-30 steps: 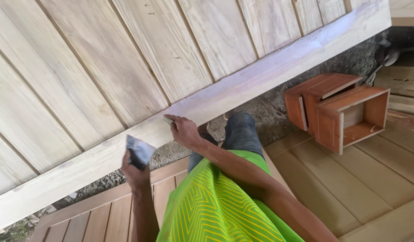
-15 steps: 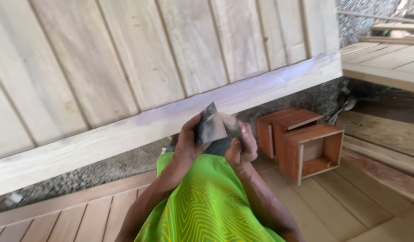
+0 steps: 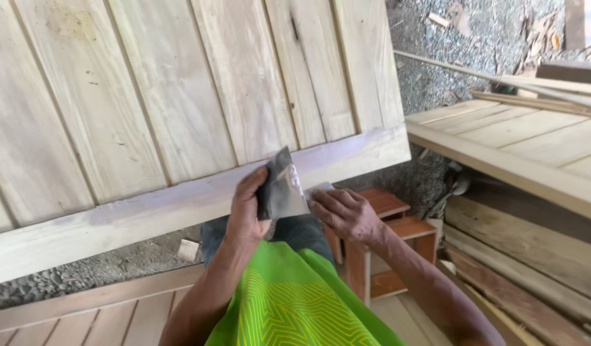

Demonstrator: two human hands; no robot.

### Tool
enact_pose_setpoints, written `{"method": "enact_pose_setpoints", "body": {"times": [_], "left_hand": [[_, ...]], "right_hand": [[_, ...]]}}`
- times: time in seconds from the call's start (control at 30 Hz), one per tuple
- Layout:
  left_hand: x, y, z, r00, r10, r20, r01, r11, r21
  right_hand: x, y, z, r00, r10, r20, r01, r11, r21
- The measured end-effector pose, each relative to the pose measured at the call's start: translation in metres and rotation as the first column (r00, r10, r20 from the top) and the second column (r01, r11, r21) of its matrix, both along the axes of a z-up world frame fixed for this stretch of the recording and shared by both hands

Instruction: The person applies a light-colored filler to the gaps and edges of a wooden door using a putty knife. They spread the filler along the horizontal frame and vertical joints, then scrape off excess material. The person also uses a scraper to remove filler from the tool and briefly handles a small container of filler.

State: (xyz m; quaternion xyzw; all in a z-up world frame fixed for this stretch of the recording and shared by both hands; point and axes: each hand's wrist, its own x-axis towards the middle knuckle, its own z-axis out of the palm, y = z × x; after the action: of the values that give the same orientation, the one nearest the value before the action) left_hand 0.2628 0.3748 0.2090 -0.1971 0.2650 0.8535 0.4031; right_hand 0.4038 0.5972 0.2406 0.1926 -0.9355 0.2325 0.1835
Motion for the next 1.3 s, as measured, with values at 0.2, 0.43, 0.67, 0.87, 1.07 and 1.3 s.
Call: {"method": "enact_pose_setpoints", "body": {"times": [0.2,0.43,0.67,0.87,1.07,1.3], "left_hand": [[-0.075,0.033,0.03,0.449,-0.594,-0.667,-0.168,0.677,-0.716],[-0.124,0.064,0.072,0.394,-0.651,-0.649,-0.029,0.697,-0.717],[-0.143,0.108,0.073,0.436,-0.484,-0.759,-0.152,0.792,-0.592],[-0.139,0.162,0.0,0.66,-0.129,-0.74,-0.42,0.753,-0.506],[-0.134,0.158,-0.135,0.664,0.676,-0.318,-0.747,0.602,-0.281],[-0.134,0.164,-0.282,0.627,0.677,-0.385,-0.755,0.408,-0.513]], "right_hand": [[-0.026,0.064,0.017,0.875,-0.372,0.311,0.471,0.803,-0.365],[-0.147,0.078,0.116,0.99,-0.125,0.067,0.107,0.968,0.227],[-0.194,0.101,0.109,0.996,0.058,0.066,-0.076,0.943,0.324],[-0.216,0.173,0.046,0.934,0.319,0.161,-0.358,0.837,0.414],[-0.298,0.279,-0.079,0.856,0.487,0.176,-0.488,0.645,0.588],[-0.419,0.301,-0.199,0.686,0.684,0.249,-0.68,0.481,0.553]]}}
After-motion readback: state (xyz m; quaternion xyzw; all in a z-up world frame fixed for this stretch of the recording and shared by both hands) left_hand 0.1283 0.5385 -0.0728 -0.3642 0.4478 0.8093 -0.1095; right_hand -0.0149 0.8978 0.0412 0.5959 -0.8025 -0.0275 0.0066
